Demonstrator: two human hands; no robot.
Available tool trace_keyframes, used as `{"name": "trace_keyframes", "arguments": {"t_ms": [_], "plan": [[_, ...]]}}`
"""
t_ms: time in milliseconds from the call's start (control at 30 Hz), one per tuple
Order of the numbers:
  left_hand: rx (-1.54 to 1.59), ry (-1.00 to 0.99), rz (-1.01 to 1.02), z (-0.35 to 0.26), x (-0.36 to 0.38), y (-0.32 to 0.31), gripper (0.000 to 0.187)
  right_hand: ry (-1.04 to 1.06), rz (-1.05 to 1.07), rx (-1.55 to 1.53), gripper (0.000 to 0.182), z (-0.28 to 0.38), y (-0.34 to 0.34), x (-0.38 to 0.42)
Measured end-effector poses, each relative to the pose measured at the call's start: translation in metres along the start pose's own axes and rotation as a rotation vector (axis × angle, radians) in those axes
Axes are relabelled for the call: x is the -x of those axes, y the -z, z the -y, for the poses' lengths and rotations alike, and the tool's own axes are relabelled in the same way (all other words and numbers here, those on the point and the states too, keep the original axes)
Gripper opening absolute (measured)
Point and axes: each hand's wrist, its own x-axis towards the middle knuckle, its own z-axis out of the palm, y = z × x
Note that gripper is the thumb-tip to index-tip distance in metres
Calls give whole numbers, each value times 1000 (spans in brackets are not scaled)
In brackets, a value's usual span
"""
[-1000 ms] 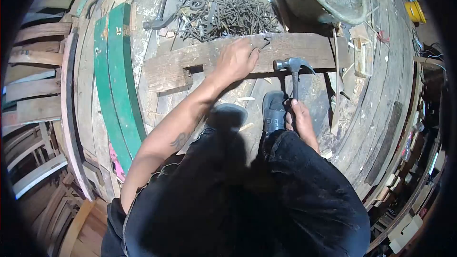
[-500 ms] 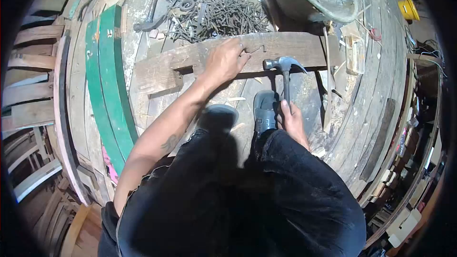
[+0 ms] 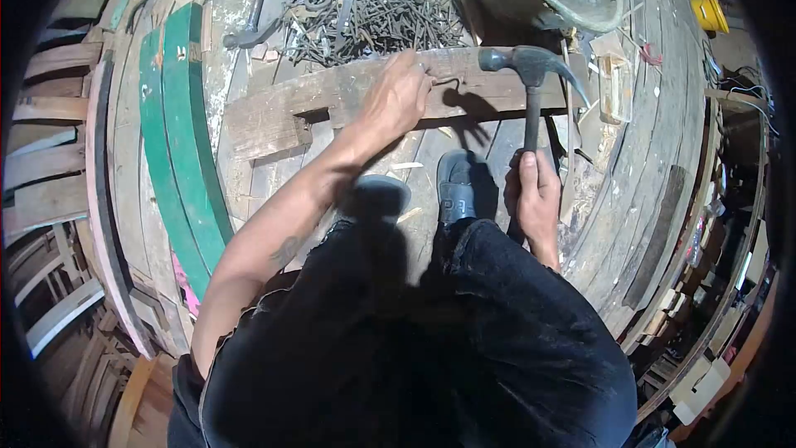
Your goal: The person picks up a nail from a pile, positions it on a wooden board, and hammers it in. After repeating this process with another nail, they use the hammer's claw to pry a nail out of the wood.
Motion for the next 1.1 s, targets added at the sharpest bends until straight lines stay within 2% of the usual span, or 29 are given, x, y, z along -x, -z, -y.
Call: {"name": "trace_keyframes", "arguments": {"t_ms": [200, 267, 433, 533, 600, 700, 800, 867, 967, 1100], "plan": [[-59, -20, 8, -1, -3, -4, 19, 19, -26, -75, 38, 18, 5, 0], [-185, -26, 21, -5, -2, -1, 20, 34, -37, -50, 39, 12, 7, -2], [-99, -18, -57, -6, -5, 2, 18, 18, -53, -34, 39, 8, 7, -2], [-101, -22, -28, -1, -2, 1, 17, -42, -38, -7, 40, 10, 7, -2], [-113, -43, -25, 2, -2, -2, 18, 20, -43, 58, 41, 7, 5, -4], [-148, 21, 45, 2, -1, 0, 19, 30, -74, 111, 42, 13, -1, -4], [-153, 6, 50, 1, -3, 3, 18, 26, -82, 160, 42, 12, -3, -6], [-159, 46, 83, -3, -3, 4, 18, 51, -53, 70, 32, 4, -8, -6], [-112, -10, 55, 1, -2, 0, 18, 60, -70, 100, 34, -15, -16, -11], [-111, 32, 77, -6, -4, 7, 18, 22, -51, 210, 40, -22, -20, -14]]}}
